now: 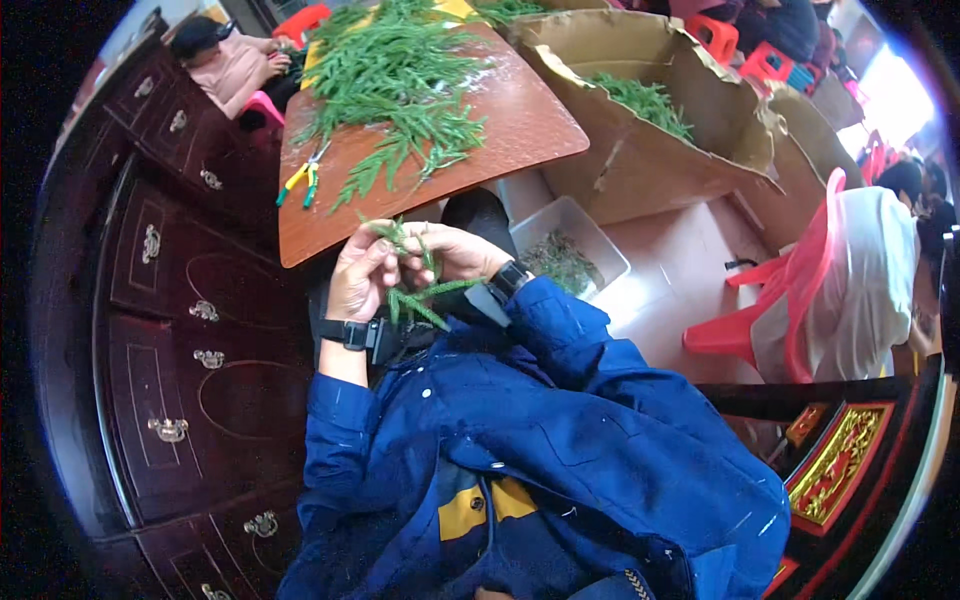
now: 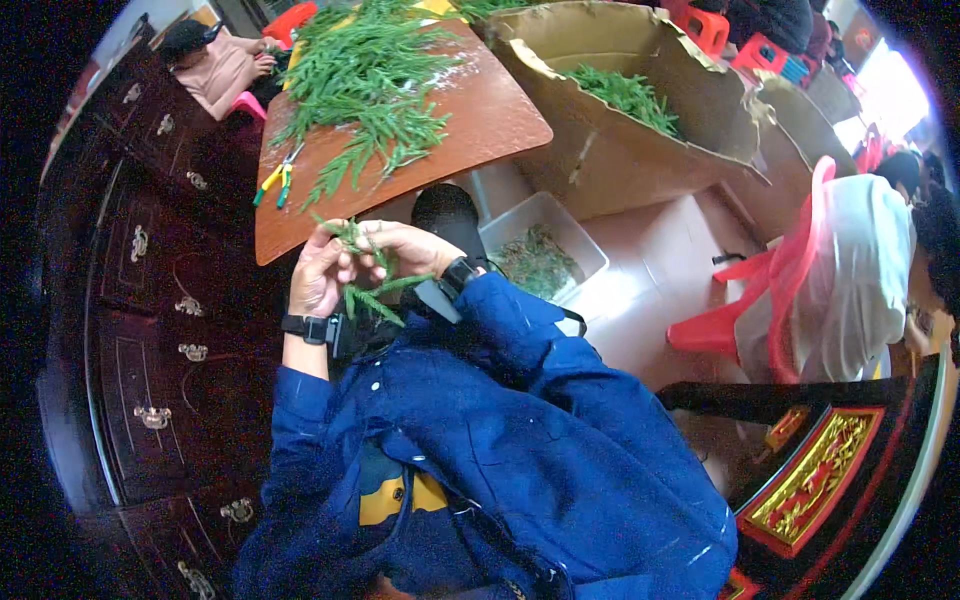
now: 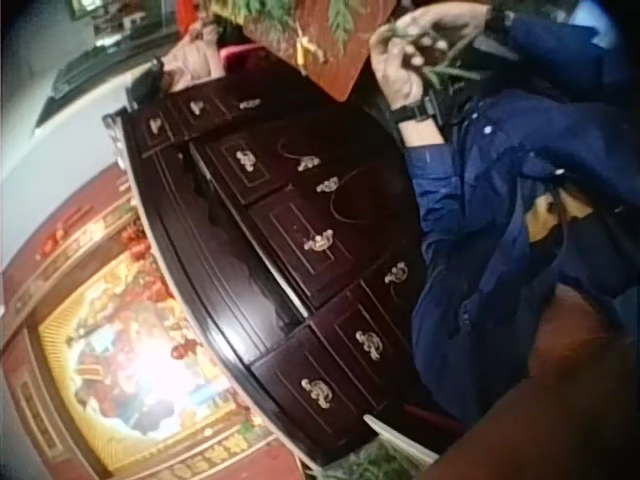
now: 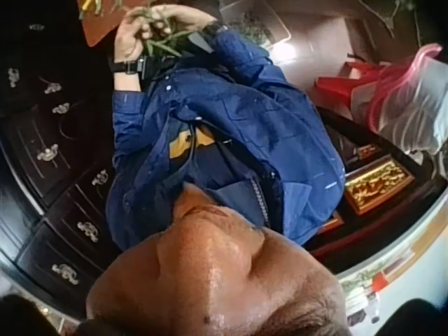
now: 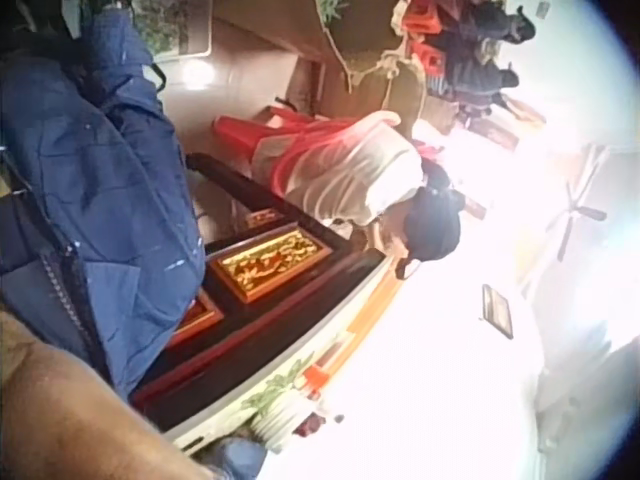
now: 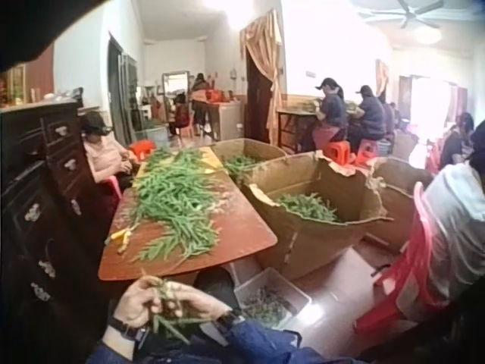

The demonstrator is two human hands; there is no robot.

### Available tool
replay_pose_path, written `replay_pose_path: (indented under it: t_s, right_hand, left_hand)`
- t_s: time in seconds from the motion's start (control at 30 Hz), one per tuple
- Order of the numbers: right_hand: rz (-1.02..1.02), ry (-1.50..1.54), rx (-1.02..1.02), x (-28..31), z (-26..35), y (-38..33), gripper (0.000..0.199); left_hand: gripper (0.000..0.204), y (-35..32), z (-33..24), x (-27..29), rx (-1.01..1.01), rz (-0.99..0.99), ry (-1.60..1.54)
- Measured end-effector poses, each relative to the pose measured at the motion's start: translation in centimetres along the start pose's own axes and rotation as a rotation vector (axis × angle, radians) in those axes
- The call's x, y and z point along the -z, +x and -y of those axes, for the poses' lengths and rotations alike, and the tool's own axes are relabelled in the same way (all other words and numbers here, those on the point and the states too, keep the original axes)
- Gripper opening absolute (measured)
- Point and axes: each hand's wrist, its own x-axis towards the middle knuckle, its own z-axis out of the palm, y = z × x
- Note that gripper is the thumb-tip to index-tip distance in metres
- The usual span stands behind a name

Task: Trimming and sorting green leafy branches into boxes and containers.

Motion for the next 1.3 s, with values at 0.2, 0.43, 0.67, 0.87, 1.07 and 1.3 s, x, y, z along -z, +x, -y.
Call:
replay_pose_path:
  t_s: [0.2, 0.43, 0.67, 0.87, 1.07, 1.3]
  right_hand:
    - [-0.018, 0.013, 0.044, 0.9, -0.7, 0.2, 0.020]
    - [-0.205, -0.302, 0.178, -0.4, -0.9, 0.0, 0.017]
    - [-0.463, -0.592, 0.334, -0.2, -2.0, 0.7, 0.012]
    - [-0.438, -0.516, 0.260, 0.0, -1.3, 0.4, 0.010]
    - [-0.363, -0.520, 0.164, -0.5, -1.1, 0.1, 0.013]
    - [-0.368, -0.543, 0.128, -0.2, -1.6, 0.4, 0.017]
  left_hand:
    - [0.015, -0.2, 0.5, -0.3, -0.053, -0.191, 0.091]
    - [0.014, 0.5, 1.0, 0.2, -0.082, -0.366, 0.188]
    - [0.012, 0.2, 0.9, 0.6, -0.049, -0.355, 0.132]
    - [0.011, -0.2, -0.3, -0.5, 0.020, -0.227, 0.197]
    - [0.011, -0.4, -1.3, -0.3, 0.068, -0.160, 0.456]
    - [0.010, -0.5, -0.6, 0.5, 0.033, -0.162, 0.620]
